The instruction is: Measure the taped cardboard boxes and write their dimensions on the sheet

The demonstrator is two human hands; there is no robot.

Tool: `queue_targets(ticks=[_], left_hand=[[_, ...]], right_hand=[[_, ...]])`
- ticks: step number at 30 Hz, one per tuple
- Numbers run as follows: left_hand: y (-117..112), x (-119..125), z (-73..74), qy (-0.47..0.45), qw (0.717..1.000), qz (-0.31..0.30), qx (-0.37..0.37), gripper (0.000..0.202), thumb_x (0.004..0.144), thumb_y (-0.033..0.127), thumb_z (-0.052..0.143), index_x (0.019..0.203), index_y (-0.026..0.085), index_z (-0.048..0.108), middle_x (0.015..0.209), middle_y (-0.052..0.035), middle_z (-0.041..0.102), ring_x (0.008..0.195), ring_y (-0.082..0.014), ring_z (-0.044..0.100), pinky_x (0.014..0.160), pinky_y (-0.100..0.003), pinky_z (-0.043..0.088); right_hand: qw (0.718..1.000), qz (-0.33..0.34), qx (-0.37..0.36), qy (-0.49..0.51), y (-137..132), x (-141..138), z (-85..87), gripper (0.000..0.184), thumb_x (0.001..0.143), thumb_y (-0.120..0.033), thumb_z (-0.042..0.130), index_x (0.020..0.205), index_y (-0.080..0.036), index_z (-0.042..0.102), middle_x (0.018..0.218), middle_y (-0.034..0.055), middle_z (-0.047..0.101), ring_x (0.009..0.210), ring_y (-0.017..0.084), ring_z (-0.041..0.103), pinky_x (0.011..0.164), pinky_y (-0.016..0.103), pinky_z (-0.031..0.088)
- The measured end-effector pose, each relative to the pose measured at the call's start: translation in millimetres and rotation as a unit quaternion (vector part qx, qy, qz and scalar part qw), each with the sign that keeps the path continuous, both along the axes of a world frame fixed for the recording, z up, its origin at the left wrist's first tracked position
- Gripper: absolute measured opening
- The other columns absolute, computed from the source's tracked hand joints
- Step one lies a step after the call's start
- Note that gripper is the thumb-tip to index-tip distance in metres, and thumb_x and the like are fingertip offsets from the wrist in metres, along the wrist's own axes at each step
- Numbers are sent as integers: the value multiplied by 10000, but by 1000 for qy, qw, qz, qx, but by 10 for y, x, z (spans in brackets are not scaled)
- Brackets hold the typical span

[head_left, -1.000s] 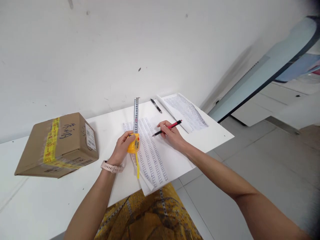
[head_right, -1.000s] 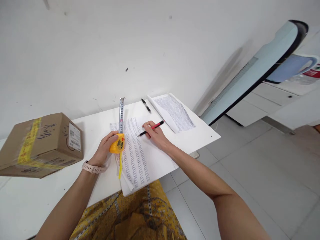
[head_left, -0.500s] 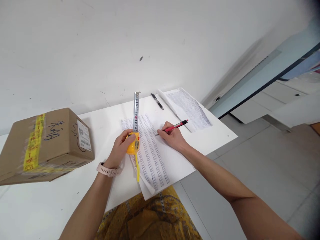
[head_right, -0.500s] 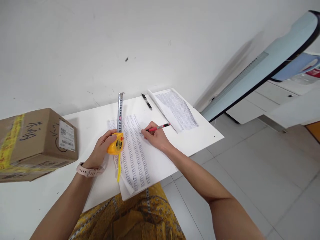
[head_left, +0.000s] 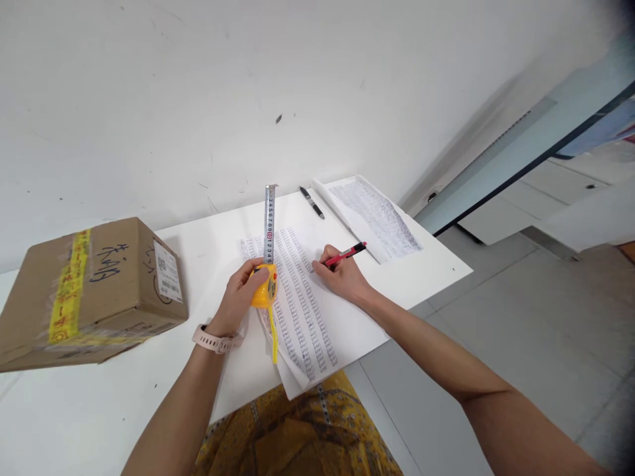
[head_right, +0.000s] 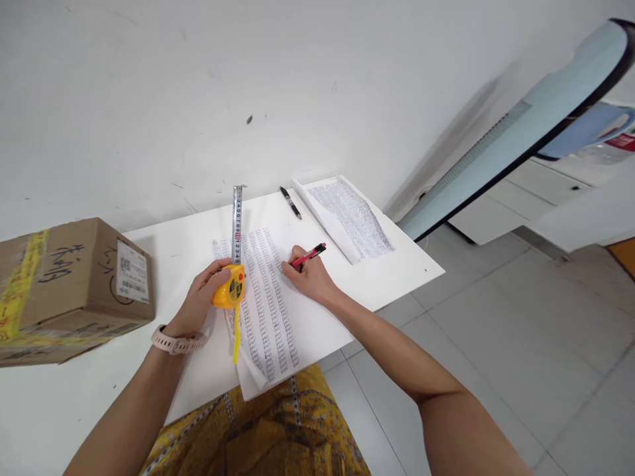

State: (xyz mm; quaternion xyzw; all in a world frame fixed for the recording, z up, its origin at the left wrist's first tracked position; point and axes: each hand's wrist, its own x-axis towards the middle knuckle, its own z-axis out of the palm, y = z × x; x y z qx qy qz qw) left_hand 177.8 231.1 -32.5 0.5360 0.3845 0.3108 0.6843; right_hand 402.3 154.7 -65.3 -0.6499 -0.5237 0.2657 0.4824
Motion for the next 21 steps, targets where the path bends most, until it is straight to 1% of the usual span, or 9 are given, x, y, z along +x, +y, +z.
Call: queue_targets(ticks=[3,12,18,21], left_hand=[[4,-7,0,5,1000,-2,0,418,735,517,763,1015,219,674,919,-30,710,821,-199,623,713,-287,495],[3,-5,13,0,1000,-2,4,390,733,505,764,990,224,681,911,-22,712,812,-188,622,707,-279,497],[8,-21,0,-1,1000,4,5,395,737,500,763,1000,217,682,929,-34,711,822,-193,622,718,-289,497],[12,-27,-6,-8,1000,-1,3,395,742,495,763,1007,215,680,943,-39,715,836,-198,628,730,-294,503]], right_hand=[[1000,3,4,-1,7,2,-16,284,835,-328,590,660,-231,388,606,-54,339,571,122,323,555,287,275],[1000,10,5,1,16,-20,-1,288,828,-292,590,652,-229,370,618,-53,344,581,120,318,564,290,267],[1000,17,-15,19,3,-24,12,282,809,-238,583,644,-229,354,606,-58,314,566,114,292,545,287,238],[1000,18,-14,19,-7,-25,29,285,810,-230,580,644,-228,349,608,-57,309,564,113,290,543,287,233]])
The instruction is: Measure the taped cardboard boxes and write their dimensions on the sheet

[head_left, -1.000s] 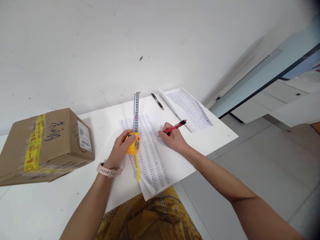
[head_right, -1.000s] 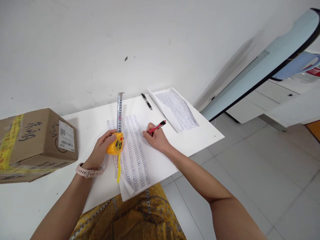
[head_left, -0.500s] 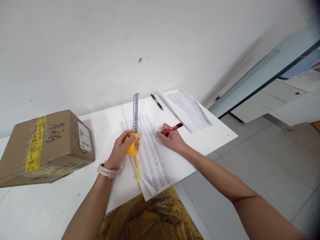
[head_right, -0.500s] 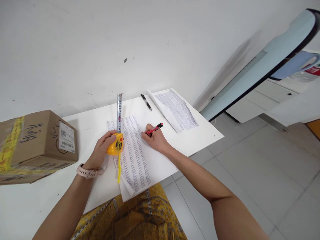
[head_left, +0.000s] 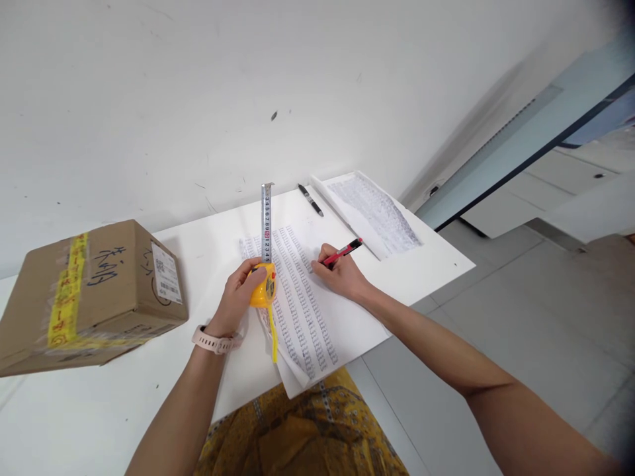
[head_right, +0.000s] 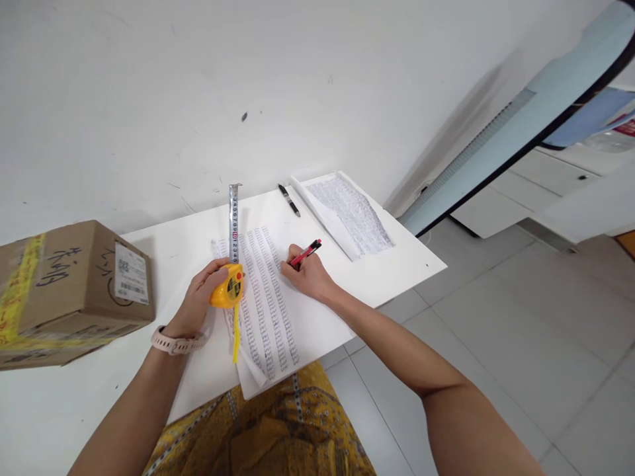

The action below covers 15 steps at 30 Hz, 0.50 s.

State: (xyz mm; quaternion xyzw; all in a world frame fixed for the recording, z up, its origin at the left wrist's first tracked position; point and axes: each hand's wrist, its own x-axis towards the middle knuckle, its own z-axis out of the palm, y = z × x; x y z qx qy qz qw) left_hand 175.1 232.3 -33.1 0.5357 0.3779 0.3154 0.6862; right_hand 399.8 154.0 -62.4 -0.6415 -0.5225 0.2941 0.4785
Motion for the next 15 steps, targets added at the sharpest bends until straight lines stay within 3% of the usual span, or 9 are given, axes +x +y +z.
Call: queue_targets(ticks=[15], left_hand=[[-19,13,35,-3,1000,1,-12,373,737,483,771,979,218,669,913,-16,697,797,-178,622,692,-275,504]], right_hand=[[1000,-12,2,11,12,-3,0,278,812,-241,585,641,-227,366,614,-55,331,575,116,307,555,293,252]])
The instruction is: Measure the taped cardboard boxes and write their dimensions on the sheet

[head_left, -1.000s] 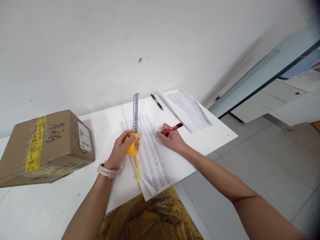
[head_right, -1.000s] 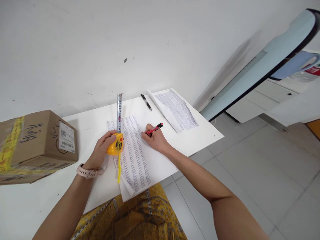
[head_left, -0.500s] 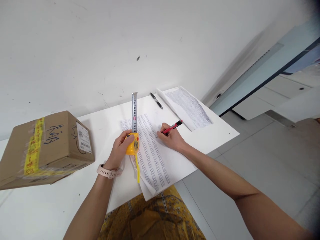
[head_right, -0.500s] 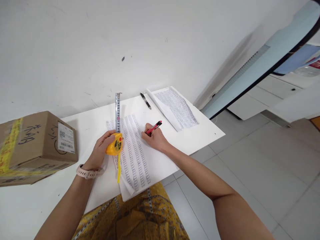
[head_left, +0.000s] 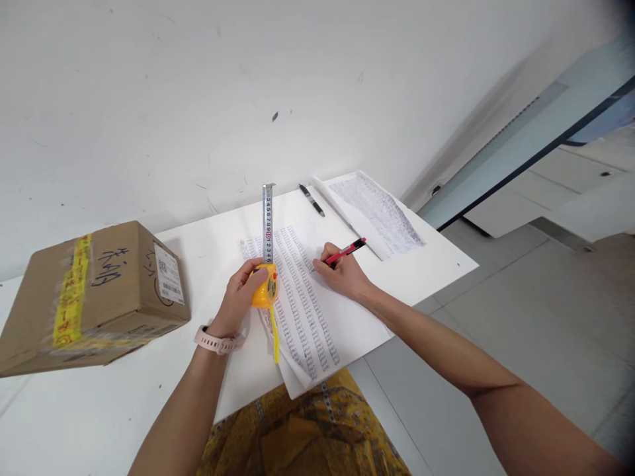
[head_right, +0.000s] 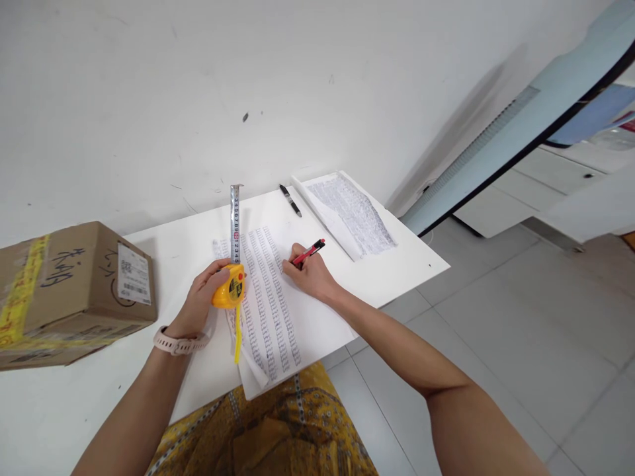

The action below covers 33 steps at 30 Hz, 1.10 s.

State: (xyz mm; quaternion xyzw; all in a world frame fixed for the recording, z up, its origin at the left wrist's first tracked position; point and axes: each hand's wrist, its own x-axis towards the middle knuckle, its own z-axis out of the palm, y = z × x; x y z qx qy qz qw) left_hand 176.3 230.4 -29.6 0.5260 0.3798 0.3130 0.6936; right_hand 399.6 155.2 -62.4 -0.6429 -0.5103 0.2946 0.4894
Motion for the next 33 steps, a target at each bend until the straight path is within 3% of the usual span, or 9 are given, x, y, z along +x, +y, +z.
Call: queue_targets(ticks=[19,33], left_hand=[[0,-2,10,17,1000,8,18,392,739,492,752,999,210,669,928,-38,703,817,-210,631,710,-306,506],[1,-8,-11,6,1000,-1,5,366,752,486,755,980,214,667,900,-15,685,766,-178,617,678,-273,484]], right_hand=[[1000,-12,-7,-22,4,1,-4,258,808,-265,574,655,-230,369,600,-51,346,568,120,327,543,286,259],[999,-24,-1,-35,5,19,-17,253,818,-264,564,661,-231,368,597,-52,361,555,118,330,534,282,251]])
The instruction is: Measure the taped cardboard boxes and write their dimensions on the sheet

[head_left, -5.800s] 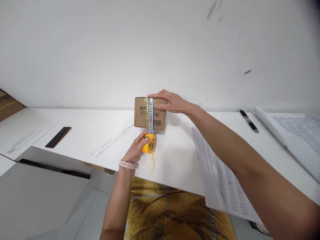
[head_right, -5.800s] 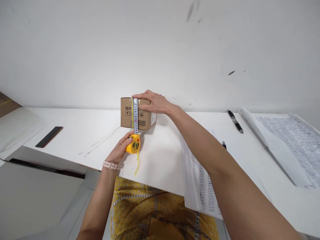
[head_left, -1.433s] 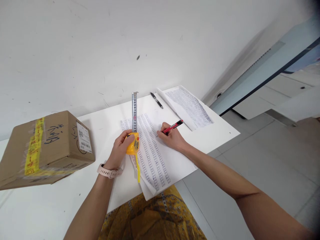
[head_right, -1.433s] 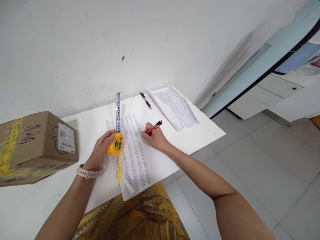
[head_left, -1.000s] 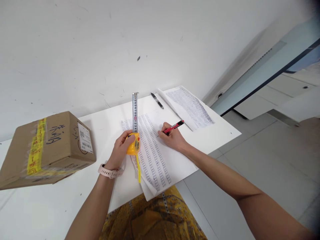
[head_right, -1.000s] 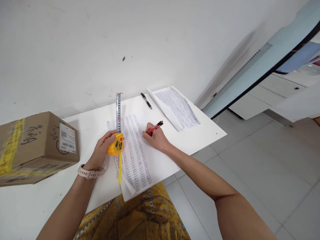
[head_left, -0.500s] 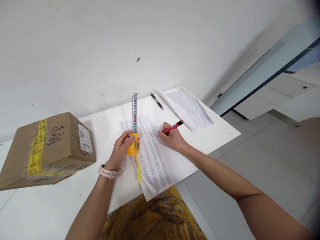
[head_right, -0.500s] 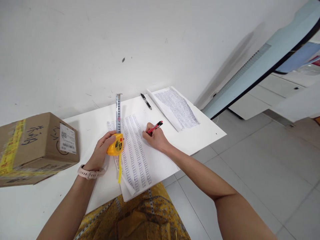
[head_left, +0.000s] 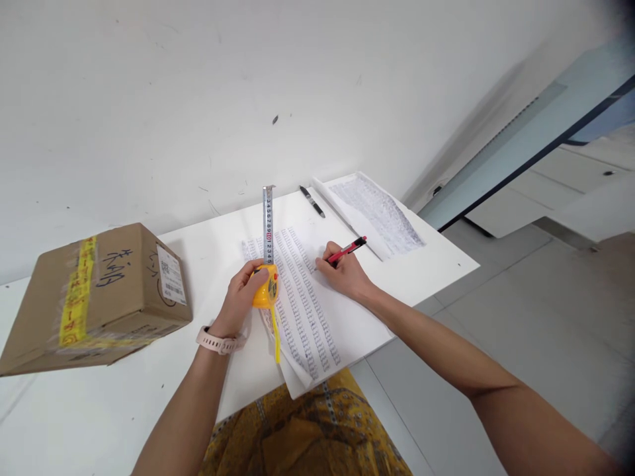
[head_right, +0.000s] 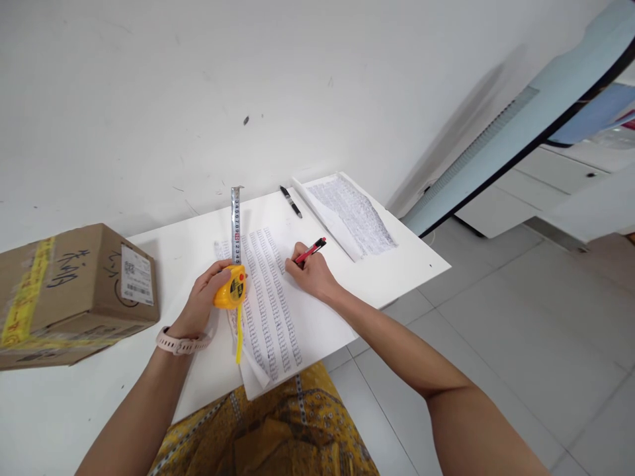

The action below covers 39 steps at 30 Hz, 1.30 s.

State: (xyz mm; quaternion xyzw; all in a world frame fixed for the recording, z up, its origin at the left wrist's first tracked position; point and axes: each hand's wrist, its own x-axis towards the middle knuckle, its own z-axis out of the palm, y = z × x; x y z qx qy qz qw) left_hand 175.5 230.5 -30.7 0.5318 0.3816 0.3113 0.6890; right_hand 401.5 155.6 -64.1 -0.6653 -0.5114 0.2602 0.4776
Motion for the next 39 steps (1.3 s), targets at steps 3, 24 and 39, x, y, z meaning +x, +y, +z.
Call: queue_targets(ticks=[3,24,39], left_hand=[[4,-2,-11,2,1000,0,3,357,756,484,753,980,219,670,904,-14,688,772,-179,621,679,-273,486],[-1,-1,3,8,1000,0,8,351,761,481,740,980,217,665,893,-15,685,757,-185,616,669,-279,480],[25,22,9,-28,999,13,30,319,742,420,764,931,179,677,836,-9,694,723,-153,613,667,-252,470]], right_hand=[[1000,4,1,-3,3,4,-11,253,818,-267,566,662,-231,370,599,-50,365,558,120,331,535,283,250],[1000,-5,1,-3,4,-7,0,243,810,-253,557,661,-233,367,595,-54,337,556,120,324,538,281,254],[972,15,129,-195,96,77,-71,411,873,-94,361,1160,-243,613,1033,110,623,1006,252,570,849,411,464]])
